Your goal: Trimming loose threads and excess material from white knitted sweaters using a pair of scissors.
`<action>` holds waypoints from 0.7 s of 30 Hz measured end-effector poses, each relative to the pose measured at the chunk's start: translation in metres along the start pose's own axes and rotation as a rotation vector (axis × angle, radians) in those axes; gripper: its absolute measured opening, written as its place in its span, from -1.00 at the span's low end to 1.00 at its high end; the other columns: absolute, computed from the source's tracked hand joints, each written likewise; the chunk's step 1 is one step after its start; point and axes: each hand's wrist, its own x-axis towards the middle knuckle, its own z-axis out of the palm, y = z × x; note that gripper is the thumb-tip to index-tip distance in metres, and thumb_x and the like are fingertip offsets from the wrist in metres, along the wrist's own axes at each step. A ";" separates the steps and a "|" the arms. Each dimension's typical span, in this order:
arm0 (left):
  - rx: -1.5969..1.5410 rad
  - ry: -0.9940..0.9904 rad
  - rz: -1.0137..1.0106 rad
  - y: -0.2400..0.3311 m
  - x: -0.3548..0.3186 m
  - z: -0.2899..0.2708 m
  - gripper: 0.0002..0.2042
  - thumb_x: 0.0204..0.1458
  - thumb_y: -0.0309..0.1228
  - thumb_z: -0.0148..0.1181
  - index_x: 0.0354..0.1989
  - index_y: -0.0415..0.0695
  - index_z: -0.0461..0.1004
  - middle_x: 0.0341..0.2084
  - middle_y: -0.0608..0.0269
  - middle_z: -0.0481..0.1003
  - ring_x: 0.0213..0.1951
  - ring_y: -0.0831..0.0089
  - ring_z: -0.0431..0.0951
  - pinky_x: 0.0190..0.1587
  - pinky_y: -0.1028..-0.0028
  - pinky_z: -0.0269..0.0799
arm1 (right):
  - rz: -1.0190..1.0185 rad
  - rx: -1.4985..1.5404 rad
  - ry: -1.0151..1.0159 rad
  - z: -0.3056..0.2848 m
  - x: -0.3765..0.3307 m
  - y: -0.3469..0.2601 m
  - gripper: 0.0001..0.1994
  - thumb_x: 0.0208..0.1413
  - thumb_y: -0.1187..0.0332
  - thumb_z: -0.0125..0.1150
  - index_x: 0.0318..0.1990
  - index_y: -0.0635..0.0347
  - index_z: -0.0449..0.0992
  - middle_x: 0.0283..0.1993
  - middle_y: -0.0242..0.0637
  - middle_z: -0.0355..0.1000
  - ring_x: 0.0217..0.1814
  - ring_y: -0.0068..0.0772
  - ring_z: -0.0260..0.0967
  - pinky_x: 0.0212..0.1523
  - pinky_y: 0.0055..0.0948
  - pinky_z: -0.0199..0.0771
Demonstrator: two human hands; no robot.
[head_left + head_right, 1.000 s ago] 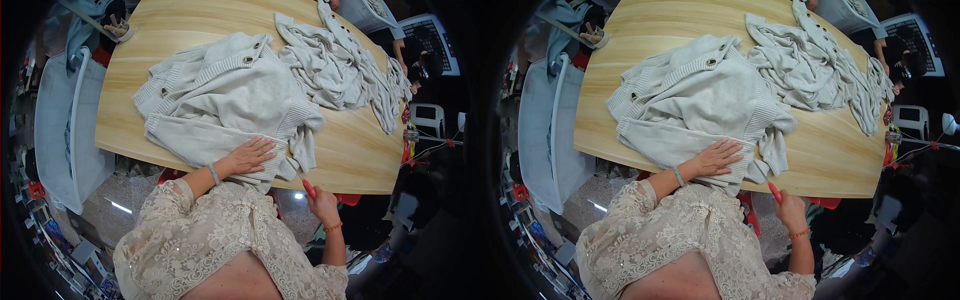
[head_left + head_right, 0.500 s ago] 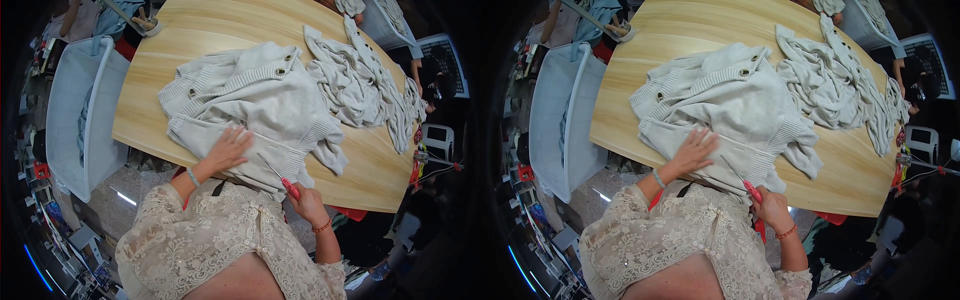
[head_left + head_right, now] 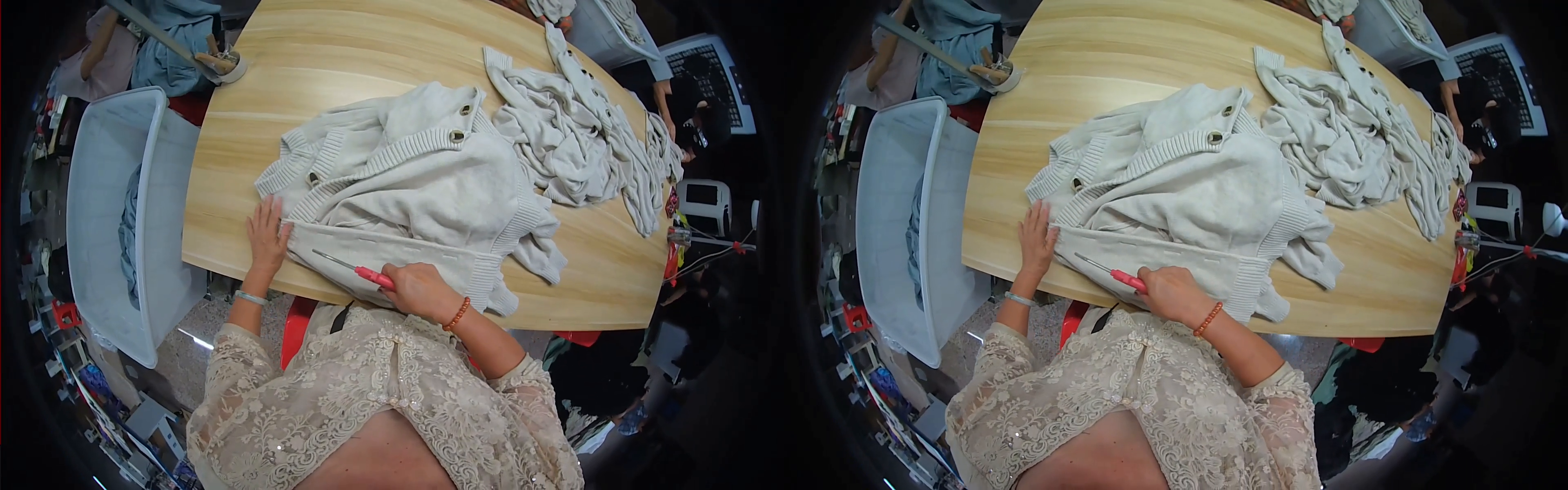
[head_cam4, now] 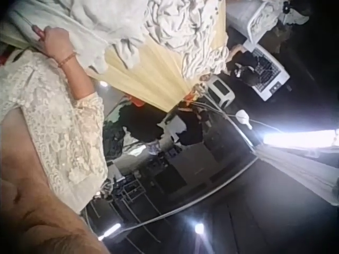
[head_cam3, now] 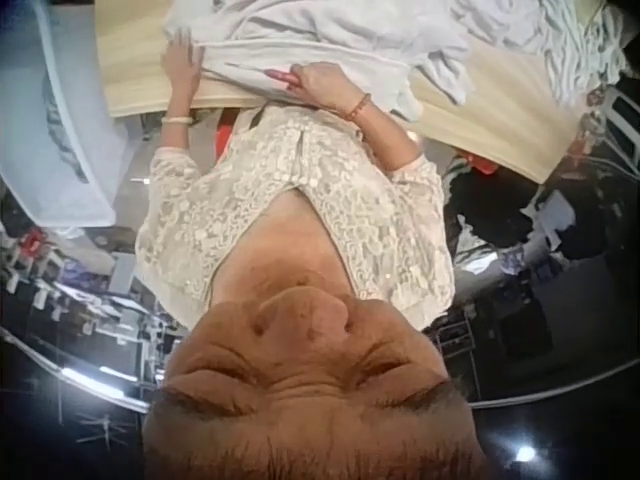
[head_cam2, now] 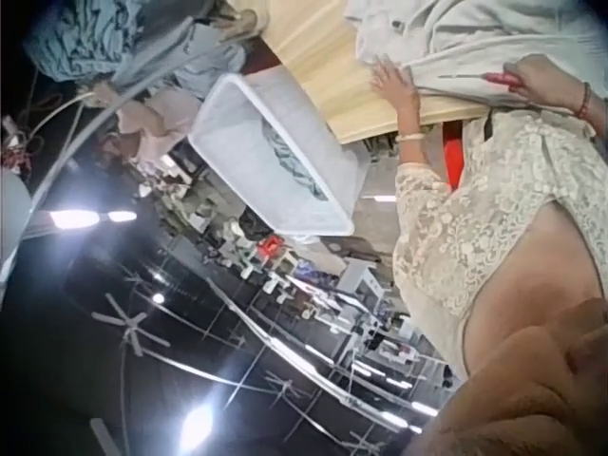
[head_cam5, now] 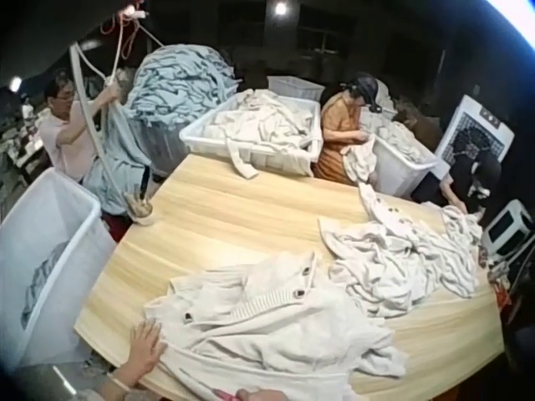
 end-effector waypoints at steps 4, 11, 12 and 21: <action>-0.081 0.224 0.055 -0.009 0.028 -0.012 -0.56 0.10 -0.35 0.14 0.17 -0.19 0.34 0.11 -0.08 0.34 0.16 -0.02 0.31 0.18 0.12 0.17 | 0.137 0.048 0.028 -0.017 -0.027 0.008 -0.76 0.05 0.22 0.23 -0.27 0.20 0.43 -0.49 -0.03 0.47 -0.37 0.08 0.47 -0.31 -0.02 0.43; -0.497 0.157 0.409 0.146 0.121 -0.032 -0.49 -0.04 -0.38 0.29 0.14 -0.18 0.36 0.06 -0.04 0.37 0.07 0.02 0.37 0.14 0.20 0.24 | 0.361 0.100 0.070 -0.021 -0.101 0.022 -0.75 0.05 0.24 0.23 -0.19 0.16 0.43 -0.46 -0.05 0.48 -0.38 0.09 0.45 -0.35 -0.03 0.40; -0.536 0.121 0.480 0.173 0.131 -0.031 -0.46 -0.07 -0.37 0.32 0.15 -0.16 0.36 0.06 -0.03 0.37 0.05 0.03 0.37 0.12 0.20 0.26 | 0.377 0.131 0.178 -0.014 -0.110 0.024 -0.75 0.02 0.30 0.23 -0.16 0.16 0.44 -0.38 -0.05 0.49 -0.30 0.06 0.46 -0.29 -0.06 0.41; -0.219 -0.010 0.382 0.298 0.218 0.035 -0.40 -0.08 -0.17 0.32 0.16 -0.08 0.33 -0.11 0.12 0.43 -0.02 0.14 0.33 -0.02 0.21 0.24 | 0.610 0.090 0.882 0.022 -0.156 0.062 -0.66 0.02 0.44 0.22 0.00 0.19 0.45 -0.16 -0.03 0.48 -0.09 0.05 0.41 -0.08 -0.12 0.41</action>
